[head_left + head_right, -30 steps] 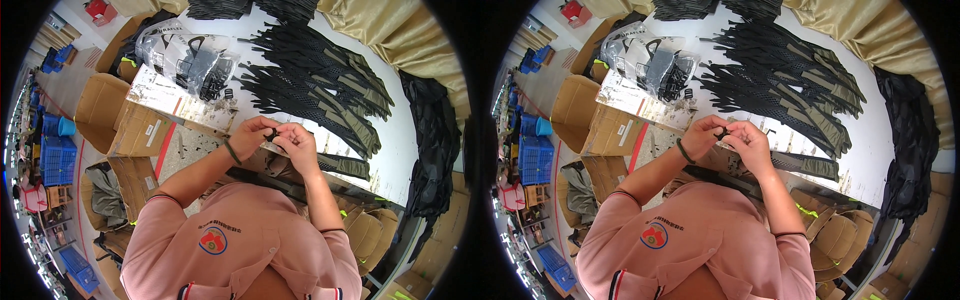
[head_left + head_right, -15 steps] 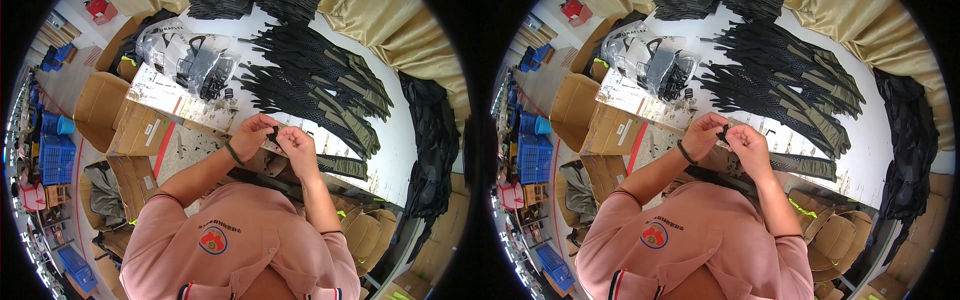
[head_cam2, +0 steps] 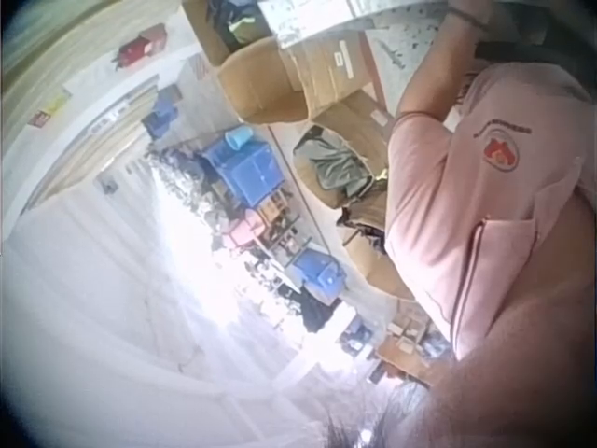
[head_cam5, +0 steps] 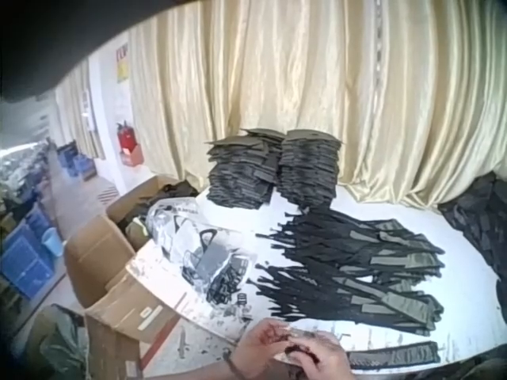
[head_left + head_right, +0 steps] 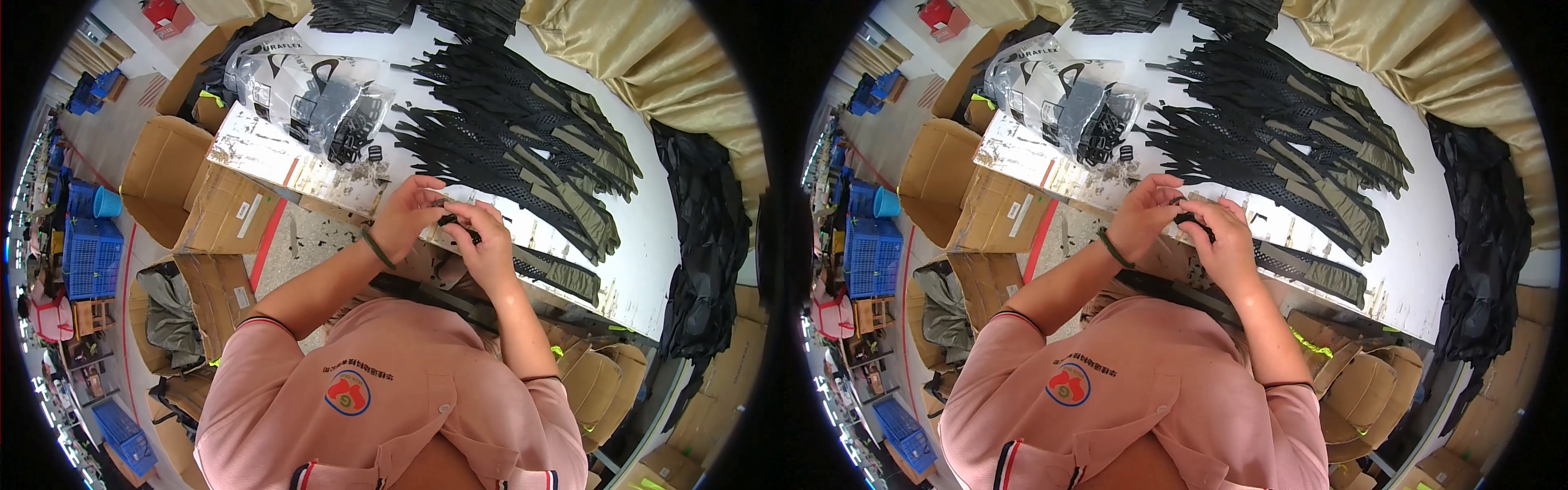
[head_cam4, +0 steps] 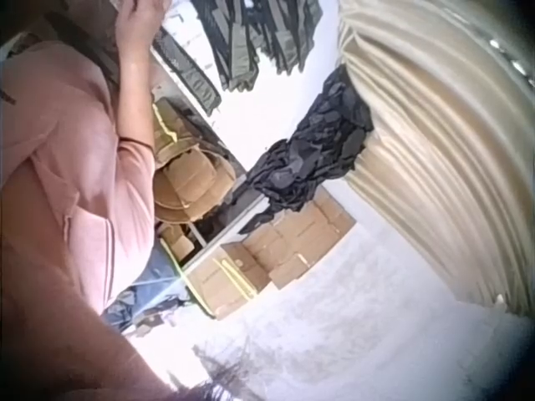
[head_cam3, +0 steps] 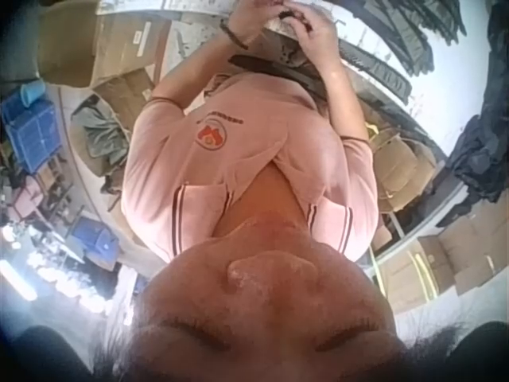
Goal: Assembling black mesh straps by attaching plastic buckles.
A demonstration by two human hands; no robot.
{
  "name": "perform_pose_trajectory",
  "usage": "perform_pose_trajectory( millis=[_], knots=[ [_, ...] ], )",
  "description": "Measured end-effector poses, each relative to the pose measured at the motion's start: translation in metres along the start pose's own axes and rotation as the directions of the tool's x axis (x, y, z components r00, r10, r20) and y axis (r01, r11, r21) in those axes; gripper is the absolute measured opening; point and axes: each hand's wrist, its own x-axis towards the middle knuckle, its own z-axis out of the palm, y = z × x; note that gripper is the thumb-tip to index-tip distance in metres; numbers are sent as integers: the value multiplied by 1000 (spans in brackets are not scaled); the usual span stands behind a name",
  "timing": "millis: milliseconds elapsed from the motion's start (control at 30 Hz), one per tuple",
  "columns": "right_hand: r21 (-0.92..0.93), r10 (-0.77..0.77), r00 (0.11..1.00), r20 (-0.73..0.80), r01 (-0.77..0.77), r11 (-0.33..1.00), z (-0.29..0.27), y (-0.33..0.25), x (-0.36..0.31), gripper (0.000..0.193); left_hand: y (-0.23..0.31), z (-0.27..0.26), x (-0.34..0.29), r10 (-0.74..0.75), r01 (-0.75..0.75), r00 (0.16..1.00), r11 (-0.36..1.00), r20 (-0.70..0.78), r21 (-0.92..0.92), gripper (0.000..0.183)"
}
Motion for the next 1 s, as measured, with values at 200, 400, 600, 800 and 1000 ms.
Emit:
perform_pose_trajectory(
  millis=[200, 400, 600, 800, 1000],
  knots=[
    [-115, -164, 986, 9, 164, 980, -5, 5, 0, 17, -7, 3, -9, -239, 200, 971, 869, -30, -452, 15],
    [-103, -137, 982, -129, 125, 987, -5, 3, -5, 15, -11, 2, -3, -109, 110, 992, 994, -56, 4, 2],
    [610, 301, 952, 63, -275, 743, -5, 0, -11, 16, -8, 13, -2, -18, 20, 998, 999, -67, 33, 7],
    [672, 458, 855, 242, -488, 557, -2, 7, -11, 23, -9, 9, -1, 40, -33, 998, 988, -41, 151, 9],
    [730, 474, 867, 153, -423, 537, 0, 7, -14, 24, 0, 9, -5, 48, -69, 995, 963, 84, 261, 11]
  ],
)
